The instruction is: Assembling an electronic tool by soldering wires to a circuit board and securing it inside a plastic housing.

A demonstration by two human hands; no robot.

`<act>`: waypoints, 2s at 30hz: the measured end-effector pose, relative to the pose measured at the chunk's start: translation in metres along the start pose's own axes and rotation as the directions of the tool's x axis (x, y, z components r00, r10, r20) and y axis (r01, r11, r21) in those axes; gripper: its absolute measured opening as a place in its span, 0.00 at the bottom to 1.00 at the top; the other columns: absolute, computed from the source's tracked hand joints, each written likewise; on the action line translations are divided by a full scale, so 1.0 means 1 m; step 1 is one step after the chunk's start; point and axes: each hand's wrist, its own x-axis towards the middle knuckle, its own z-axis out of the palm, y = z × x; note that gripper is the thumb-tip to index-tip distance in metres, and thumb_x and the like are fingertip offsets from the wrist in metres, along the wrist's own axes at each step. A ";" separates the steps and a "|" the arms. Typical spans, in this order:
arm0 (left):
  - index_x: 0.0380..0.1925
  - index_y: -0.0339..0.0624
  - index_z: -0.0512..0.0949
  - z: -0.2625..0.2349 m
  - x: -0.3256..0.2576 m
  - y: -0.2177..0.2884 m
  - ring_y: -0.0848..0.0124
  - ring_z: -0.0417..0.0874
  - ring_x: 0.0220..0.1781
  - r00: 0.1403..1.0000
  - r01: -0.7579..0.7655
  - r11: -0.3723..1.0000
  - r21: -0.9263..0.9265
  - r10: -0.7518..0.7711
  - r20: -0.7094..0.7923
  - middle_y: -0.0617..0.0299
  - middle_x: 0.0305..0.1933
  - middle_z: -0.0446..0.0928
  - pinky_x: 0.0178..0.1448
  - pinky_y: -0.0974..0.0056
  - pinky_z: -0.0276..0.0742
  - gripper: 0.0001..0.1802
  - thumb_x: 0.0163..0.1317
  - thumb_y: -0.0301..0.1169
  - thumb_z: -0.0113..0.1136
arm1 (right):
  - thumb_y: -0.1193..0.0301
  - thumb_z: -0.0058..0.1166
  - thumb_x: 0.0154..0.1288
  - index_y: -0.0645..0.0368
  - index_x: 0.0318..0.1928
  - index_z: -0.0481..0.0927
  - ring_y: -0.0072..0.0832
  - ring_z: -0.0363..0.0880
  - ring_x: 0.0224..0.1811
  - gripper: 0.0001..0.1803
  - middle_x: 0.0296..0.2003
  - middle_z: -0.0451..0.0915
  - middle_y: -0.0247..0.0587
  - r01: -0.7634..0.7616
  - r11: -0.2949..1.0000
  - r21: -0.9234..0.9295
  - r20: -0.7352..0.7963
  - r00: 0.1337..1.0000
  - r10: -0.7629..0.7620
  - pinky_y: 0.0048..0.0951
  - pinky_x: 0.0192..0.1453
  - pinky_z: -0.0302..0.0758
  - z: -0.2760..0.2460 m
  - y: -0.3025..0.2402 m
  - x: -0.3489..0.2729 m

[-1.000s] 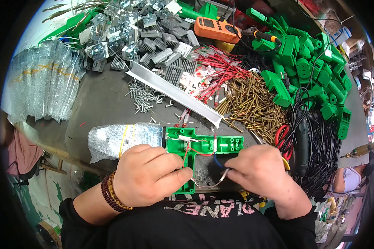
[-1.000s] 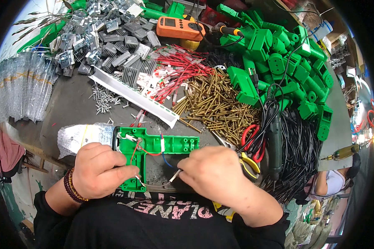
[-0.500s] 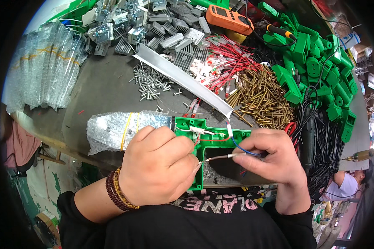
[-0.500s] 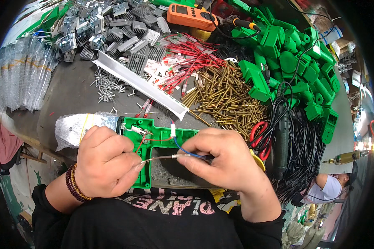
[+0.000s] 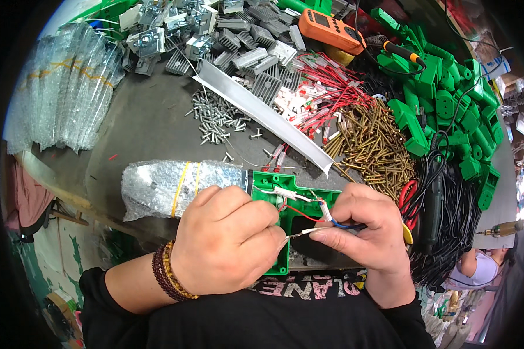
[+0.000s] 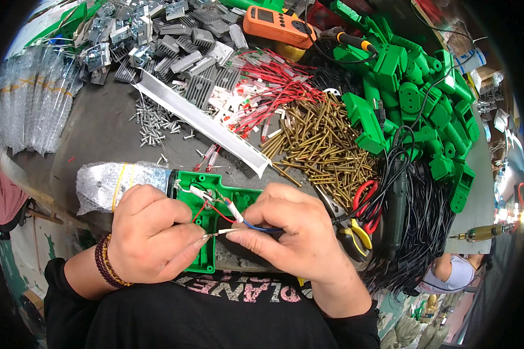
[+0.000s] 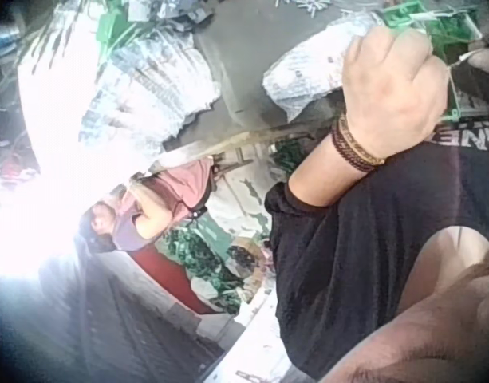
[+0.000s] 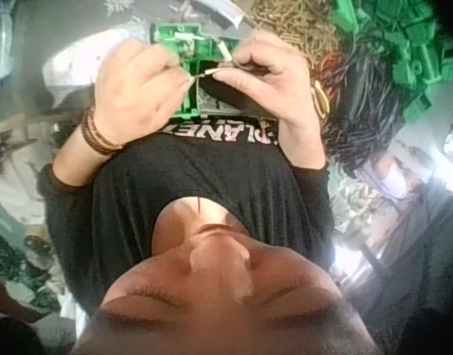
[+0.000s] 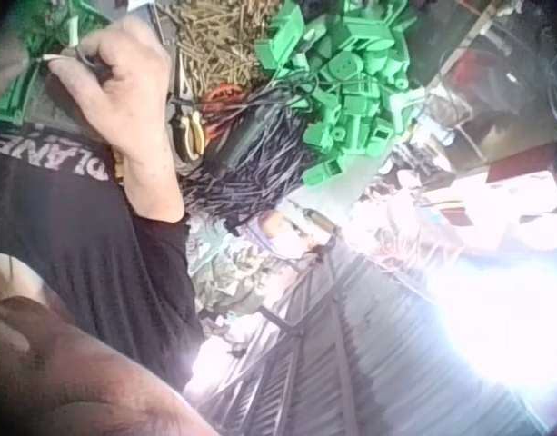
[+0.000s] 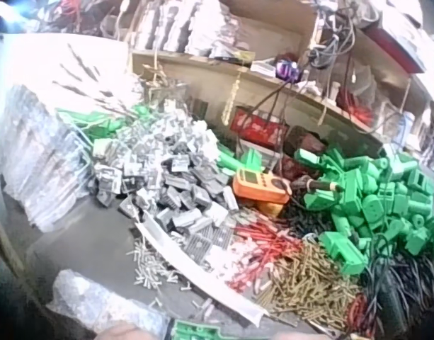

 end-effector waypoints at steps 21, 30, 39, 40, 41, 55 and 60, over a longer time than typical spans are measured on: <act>0.28 0.49 0.84 0.004 0.002 0.001 0.67 0.70 0.29 1.000 0.021 1.000 0.013 -0.021 -0.017 0.69 0.33 0.75 0.34 0.63 0.67 0.10 0.41 0.30 0.72 | 0.74 0.74 0.51 0.59 0.34 0.88 0.26 0.76 0.23 0.09 0.23 0.78 0.37 -0.049 0.999 -0.002 0.017 0.999 0.049 0.27 0.26 0.69 0.003 0.005 0.002; 0.27 0.45 0.84 0.009 0.003 0.000 0.67 0.70 0.27 0.996 -0.005 0.998 0.067 0.011 -0.085 0.67 0.31 0.75 0.30 0.63 0.66 0.12 0.38 0.28 0.73 | 0.74 0.74 0.51 0.60 0.30 0.86 0.25 0.74 0.22 0.08 0.22 0.77 0.36 -0.010 0.972 -0.233 -0.031 1.000 0.002 0.27 0.24 0.65 0.004 0.004 -0.002; 0.29 0.46 0.85 0.008 -0.001 0.000 0.67 0.71 0.28 0.994 0.001 1.000 0.021 0.002 -0.109 0.70 0.31 0.75 0.32 0.63 0.66 0.13 0.38 0.29 0.74 | 0.75 0.73 0.51 0.60 0.39 0.88 0.28 0.75 0.24 0.12 0.25 0.77 0.38 -0.045 0.999 -0.016 0.098 0.994 0.047 0.28 0.27 0.66 -0.008 0.006 -0.002; 0.29 0.48 0.85 0.008 -0.001 0.000 0.68 0.71 0.29 0.995 -0.007 0.998 0.063 0.013 -0.094 0.72 0.32 0.76 0.35 0.62 0.65 0.13 0.39 0.30 0.74 | 0.76 0.72 0.50 0.59 0.39 0.87 0.30 0.76 0.27 0.13 0.26 0.78 0.38 0.043 0.993 -0.107 0.056 0.998 -0.037 0.30 0.30 0.68 -0.010 0.008 0.000; 0.30 0.49 0.85 0.007 -0.001 0.000 0.68 0.71 0.31 0.997 -0.016 0.995 0.103 0.024 -0.078 0.73 0.32 0.77 0.39 0.61 0.64 0.13 0.40 0.32 0.74 | 0.77 0.71 0.49 0.59 0.40 0.87 0.33 0.76 0.29 0.14 0.27 0.78 0.38 0.124 0.972 -0.201 0.022 0.992 -0.122 0.32 0.34 0.70 -0.013 0.009 0.001; 0.37 0.46 0.78 0.001 0.009 0.003 0.62 0.75 0.41 0.973 0.231 0.972 0.043 -0.229 -0.032 0.62 0.43 0.73 0.47 0.58 0.63 0.19 0.42 0.25 0.70 | 0.73 0.63 0.51 0.57 0.41 0.86 0.30 0.83 0.31 0.13 0.35 0.82 0.39 0.428 0.774 -0.467 -0.049 0.861 -0.506 0.30 0.33 0.79 0.008 0.013 -0.010; 0.42 0.42 0.74 -0.016 0.007 -0.002 0.52 0.74 0.48 0.966 0.259 0.949 -0.182 -0.255 0.045 0.52 0.49 0.71 0.53 0.51 0.70 0.26 0.37 0.26 0.70 | 0.70 0.58 0.55 0.64 0.49 0.82 0.26 0.81 0.35 0.20 0.40 0.79 0.38 0.435 0.784 -0.444 0.071 0.889 -0.453 0.28 0.36 0.78 0.051 -0.001 0.002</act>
